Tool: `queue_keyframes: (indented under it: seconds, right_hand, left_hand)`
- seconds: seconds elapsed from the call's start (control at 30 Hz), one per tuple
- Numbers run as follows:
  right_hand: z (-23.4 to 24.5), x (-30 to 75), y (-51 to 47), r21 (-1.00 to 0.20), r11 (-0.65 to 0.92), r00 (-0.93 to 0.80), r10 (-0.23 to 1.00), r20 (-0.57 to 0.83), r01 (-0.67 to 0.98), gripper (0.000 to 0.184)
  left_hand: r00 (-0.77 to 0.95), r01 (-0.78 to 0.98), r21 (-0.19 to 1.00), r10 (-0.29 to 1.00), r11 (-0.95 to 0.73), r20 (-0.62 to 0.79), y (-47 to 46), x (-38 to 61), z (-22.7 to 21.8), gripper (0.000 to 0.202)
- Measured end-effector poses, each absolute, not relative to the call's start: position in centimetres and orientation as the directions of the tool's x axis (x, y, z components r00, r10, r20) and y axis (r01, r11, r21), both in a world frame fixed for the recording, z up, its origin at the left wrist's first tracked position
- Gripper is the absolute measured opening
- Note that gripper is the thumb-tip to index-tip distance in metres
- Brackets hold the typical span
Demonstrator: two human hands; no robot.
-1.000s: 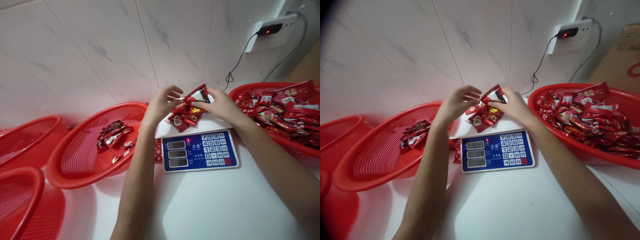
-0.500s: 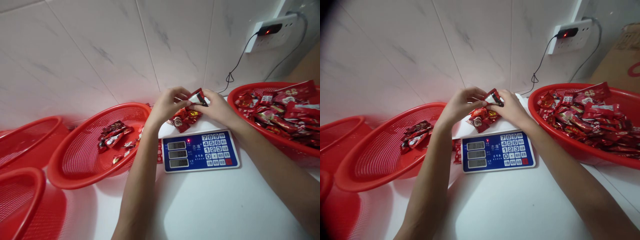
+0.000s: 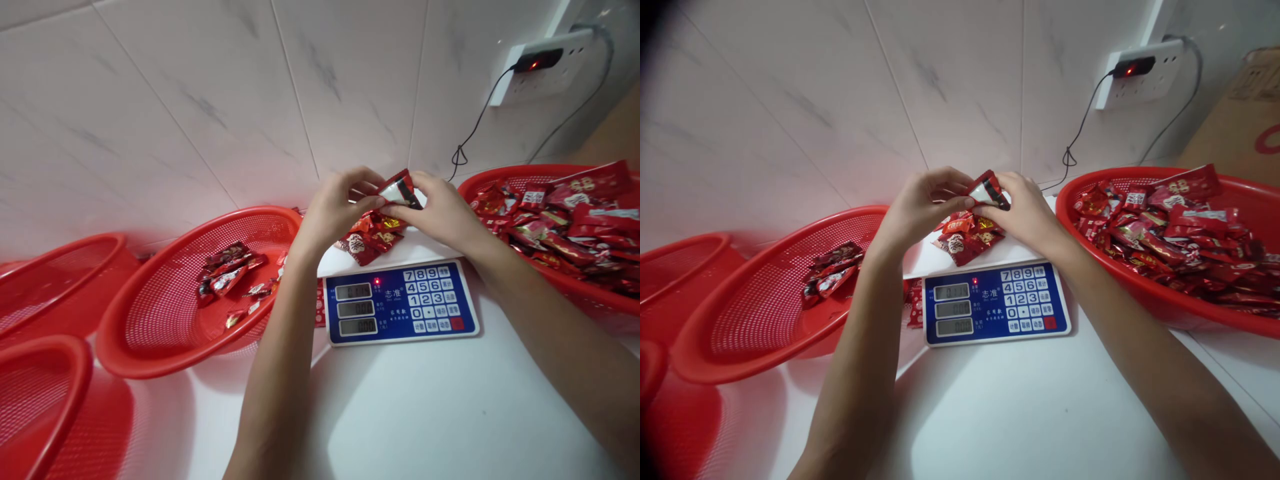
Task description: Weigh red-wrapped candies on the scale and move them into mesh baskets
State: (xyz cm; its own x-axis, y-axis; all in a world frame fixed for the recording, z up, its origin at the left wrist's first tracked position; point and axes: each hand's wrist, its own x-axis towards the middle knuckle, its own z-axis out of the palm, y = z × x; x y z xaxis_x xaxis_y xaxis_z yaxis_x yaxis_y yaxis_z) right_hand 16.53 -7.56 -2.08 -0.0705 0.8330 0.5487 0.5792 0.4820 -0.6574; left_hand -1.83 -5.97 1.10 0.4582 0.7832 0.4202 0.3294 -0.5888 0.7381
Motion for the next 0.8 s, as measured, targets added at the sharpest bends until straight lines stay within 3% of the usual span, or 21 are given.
queue_keyframes:
  seconds: [0.57, 0.8]
  right_hand:
    - [-0.2, 16.8, -9.3, -0.602, 0.503, -0.073, 0.801, 0.595, 0.62, 0.03]
    - [2.2, 18.8, -11.3, -0.682, 0.41, 0.066, 0.828, 0.556, 0.605, 0.022]
  left_hand:
    - [0.428, 0.303, 0.724, 0.767, -0.62, 0.477, -7.8, -1.4, 2.5, 0.019]
    - [0.422, 0.264, 0.734, 0.759, -0.626, 0.496, -8.0, -1.6, 2.8, 0.016]
